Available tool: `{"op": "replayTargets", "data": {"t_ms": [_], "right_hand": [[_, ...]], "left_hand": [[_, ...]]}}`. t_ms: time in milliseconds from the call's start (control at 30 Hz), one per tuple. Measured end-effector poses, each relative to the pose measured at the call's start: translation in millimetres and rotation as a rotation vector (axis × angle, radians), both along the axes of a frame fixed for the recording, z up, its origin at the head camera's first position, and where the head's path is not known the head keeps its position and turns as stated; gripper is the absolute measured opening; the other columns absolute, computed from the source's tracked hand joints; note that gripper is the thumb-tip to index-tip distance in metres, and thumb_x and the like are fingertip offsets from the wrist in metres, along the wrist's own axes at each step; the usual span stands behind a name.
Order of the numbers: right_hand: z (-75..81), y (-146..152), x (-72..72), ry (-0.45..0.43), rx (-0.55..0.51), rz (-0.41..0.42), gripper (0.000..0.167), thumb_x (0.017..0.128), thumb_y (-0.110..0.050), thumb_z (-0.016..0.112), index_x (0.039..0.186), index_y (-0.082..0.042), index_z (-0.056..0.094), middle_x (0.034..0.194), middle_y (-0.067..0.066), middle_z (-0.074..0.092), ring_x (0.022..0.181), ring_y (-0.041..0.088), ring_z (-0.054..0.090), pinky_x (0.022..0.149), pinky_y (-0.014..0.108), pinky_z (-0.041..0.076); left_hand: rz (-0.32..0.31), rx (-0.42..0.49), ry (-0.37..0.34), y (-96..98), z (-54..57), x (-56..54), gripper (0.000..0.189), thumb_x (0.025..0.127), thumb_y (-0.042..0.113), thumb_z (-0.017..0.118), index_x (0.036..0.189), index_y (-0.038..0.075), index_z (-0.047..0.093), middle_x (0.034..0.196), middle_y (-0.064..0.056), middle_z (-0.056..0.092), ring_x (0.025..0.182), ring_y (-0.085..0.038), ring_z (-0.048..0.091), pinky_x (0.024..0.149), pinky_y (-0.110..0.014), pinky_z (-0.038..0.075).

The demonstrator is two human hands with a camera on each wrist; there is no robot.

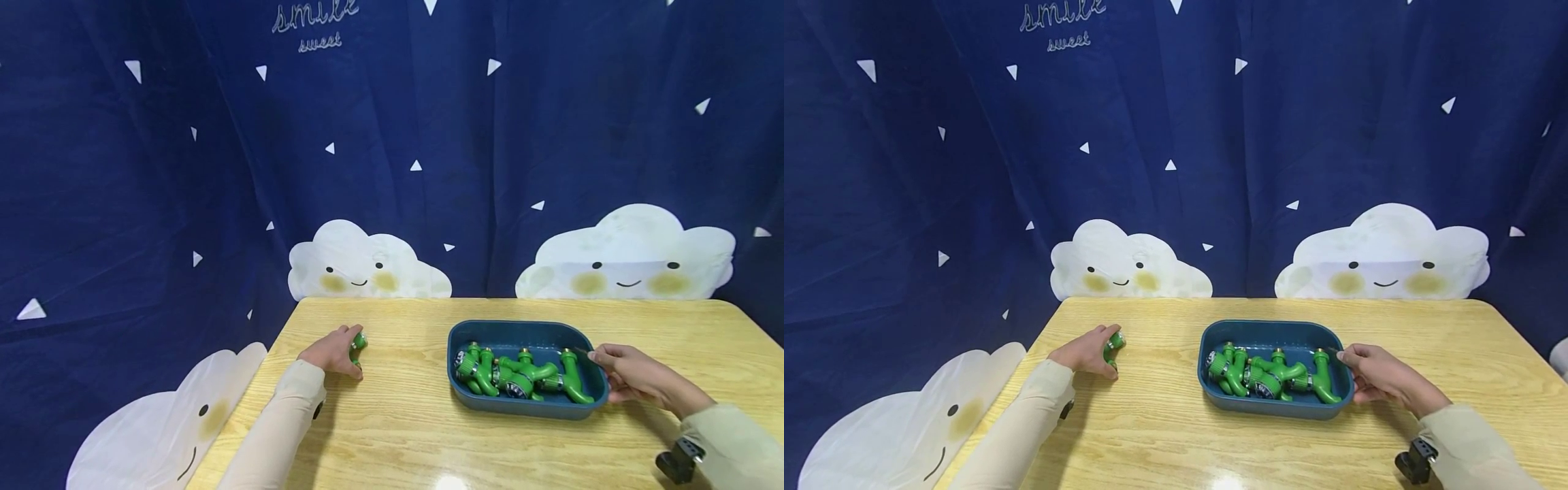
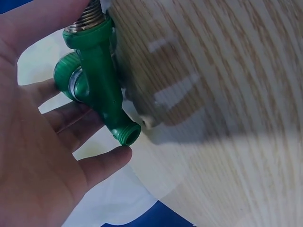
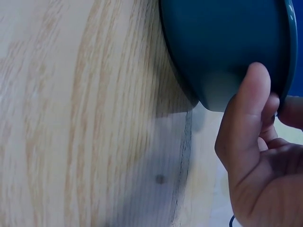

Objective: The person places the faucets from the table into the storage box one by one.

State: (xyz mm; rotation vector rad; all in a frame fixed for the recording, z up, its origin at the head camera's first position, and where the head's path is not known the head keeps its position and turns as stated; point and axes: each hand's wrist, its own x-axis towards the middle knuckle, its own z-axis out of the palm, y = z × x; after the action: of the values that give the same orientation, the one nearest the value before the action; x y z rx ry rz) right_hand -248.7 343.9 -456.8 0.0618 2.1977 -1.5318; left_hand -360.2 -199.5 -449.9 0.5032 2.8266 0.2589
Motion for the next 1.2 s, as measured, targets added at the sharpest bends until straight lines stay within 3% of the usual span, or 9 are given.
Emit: {"op": "replayTargets", "data": {"t_ms": [400,733,1200], "right_hand": [[0.8,-0.4,1.7,-0.002,-0.031,0.019,0.027,0.108,-0.026,0.037,0.093,-0.008,0.049,0.069,-0.004,0.054,0.061,0.009,0.063,0.059,0.026,0.058],[0.4,0.0,1.2,-0.003,-0.023,0.009,0.027,0.108,-0.027,0.036,0.095,-0.007,0.049,0.070,-0.003,0.055,0.061,0.010,0.063,0.060,0.026,0.058],[0.3,-0.2,0.4,-0.005,-0.019,0.012,0.028,0.108,-0.027,0.037,0.093,-0.008,0.049,0.070,-0.003,0.054,0.061,0.010,0.062,0.059,0.026,0.058]], "left_hand": [[0.020,0.018,-0.006,-6.5,-4.7,-3.1,0.106,0.068,0.043,0.089,0.154,0.018,0.032,0.132,-0.014,0.054,0.117,-0.027,0.058,0.097,-0.046,0.051],[0.035,0.089,-0.029,-8.2,-6.9,-2.8,0.107,0.069,0.041,0.088,0.155,0.014,0.030,0.140,-0.019,0.053,0.127,-0.035,0.054,0.103,-0.050,0.048],[0.096,0.105,-0.008,-6.9,-8.1,1.9,0.107,0.068,0.040,0.086,0.155,0.012,0.029,0.130,-0.018,0.056,0.116,-0.030,0.058,0.097,-0.046,0.050]]}}
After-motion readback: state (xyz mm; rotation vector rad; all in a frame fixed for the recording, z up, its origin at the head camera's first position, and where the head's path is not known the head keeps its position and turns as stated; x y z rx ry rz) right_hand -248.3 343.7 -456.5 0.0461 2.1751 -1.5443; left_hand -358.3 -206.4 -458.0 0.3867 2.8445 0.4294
